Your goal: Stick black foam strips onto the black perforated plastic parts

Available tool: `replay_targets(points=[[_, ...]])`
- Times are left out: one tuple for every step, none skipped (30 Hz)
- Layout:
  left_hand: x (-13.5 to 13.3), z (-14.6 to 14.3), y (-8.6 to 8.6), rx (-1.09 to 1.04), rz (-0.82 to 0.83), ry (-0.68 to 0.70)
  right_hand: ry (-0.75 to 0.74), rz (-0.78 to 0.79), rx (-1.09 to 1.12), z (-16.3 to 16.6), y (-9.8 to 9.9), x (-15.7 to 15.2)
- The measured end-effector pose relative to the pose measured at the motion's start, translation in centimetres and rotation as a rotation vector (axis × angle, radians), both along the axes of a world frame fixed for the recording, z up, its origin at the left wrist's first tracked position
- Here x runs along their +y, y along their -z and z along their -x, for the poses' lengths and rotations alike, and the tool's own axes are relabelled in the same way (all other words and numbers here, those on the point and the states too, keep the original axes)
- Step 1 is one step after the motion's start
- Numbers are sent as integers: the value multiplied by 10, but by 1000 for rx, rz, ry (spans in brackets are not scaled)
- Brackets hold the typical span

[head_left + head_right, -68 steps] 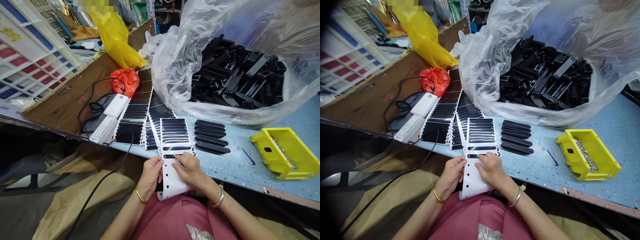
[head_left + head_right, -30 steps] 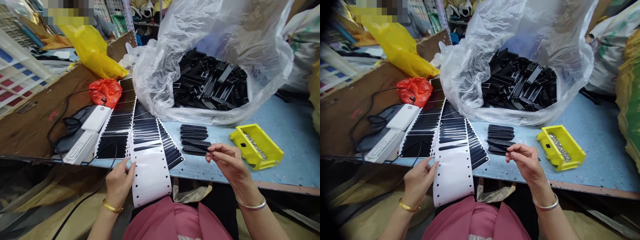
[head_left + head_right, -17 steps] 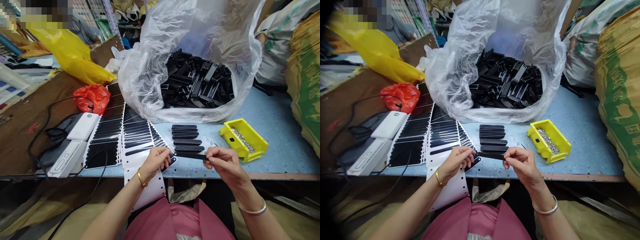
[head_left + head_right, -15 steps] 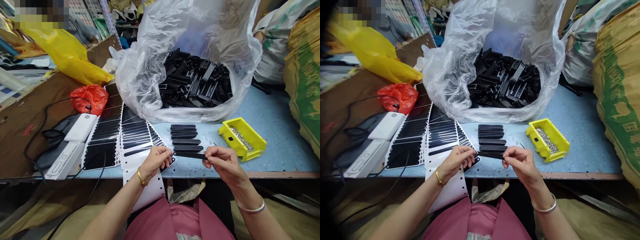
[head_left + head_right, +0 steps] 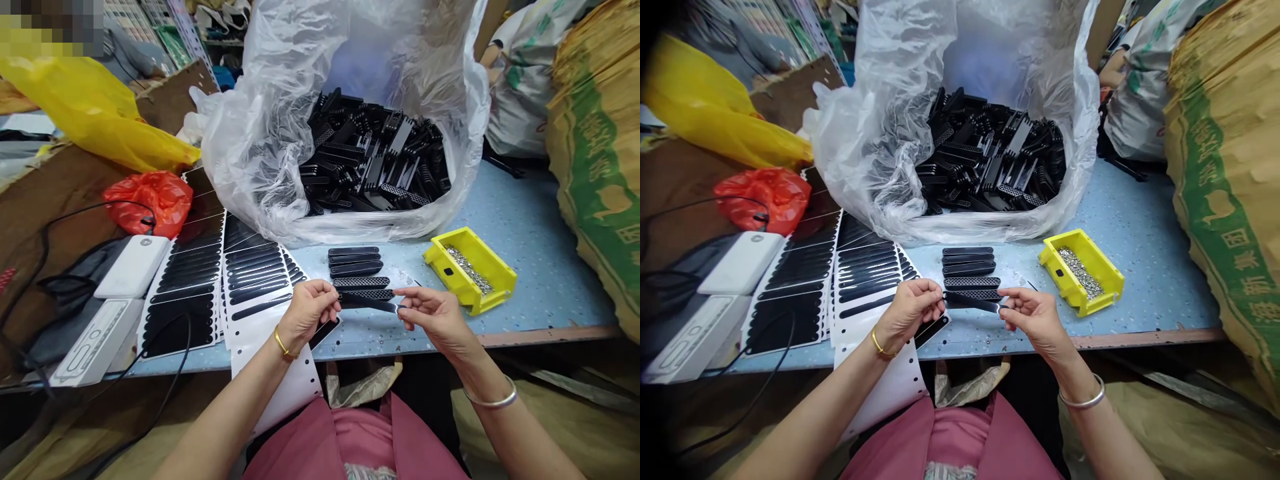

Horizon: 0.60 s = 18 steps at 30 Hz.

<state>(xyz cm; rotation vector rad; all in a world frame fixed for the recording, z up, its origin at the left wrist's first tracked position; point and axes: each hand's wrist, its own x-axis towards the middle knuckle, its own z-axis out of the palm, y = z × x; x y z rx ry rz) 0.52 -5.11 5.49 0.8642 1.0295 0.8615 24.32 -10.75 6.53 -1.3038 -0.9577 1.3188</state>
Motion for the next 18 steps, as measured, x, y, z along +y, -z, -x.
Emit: replay_targets(points=[[0, -1, -1, 36, -31, -18, 16, 43, -20, 0, 1, 1], [0, -1, -3, 78, -65, -38, 28, 82, -44, 0, 2, 2], [-1, -2, -5, 119, -100, -56, 33, 112, -70, 0, 3, 4], [-2, -2, -7, 153, -133, -69, 35, 127, -93, 0, 4, 5], [-4, -2, -8, 178, -161, -77, 39, 126, -114, 0, 4, 5], [-5, -2, -10, 193, -184, -82, 47, 114, -131, 0, 5, 6], [-6, -3, -12, 203, -198, -87, 65, 94, -147, 0, 6, 7], [-7, -3, -13, 208, -205, -93, 88, 72, -163, 0, 7, 7], [-7, -4, -13, 210, -206, -96, 114, 53, -178, 0, 8, 8], [-7, -4, -13, 209, -202, -96, 140, 35, -187, 0, 8, 9], [-6, -5, -12, 207, -198, -90, 163, 17, -189, 0, 8, 10], [-4, -5, -10, 209, -196, -81, 179, -3, -182, -1, 7, 11], [-2, -5, -7, 219, -200, -71, 183, -24, -171, -2, 6, 13], [1, -4, -4, 242, -211, -70, 177, -43, -158, -2, 5, 15], [4, -3, 1, 280, -232, -85, 164, -59, -148, -4, 3, 18], [8, -1, 6, 330, -262, -110, 147, -70, -141, -5, 2, 21], [11, 1, 11, 385, -294, -141, 131, -74, -137, -6, 0, 24], [14, 2, 16, 434, -318, -171, 117, -72, -133, -7, -1, 27]])
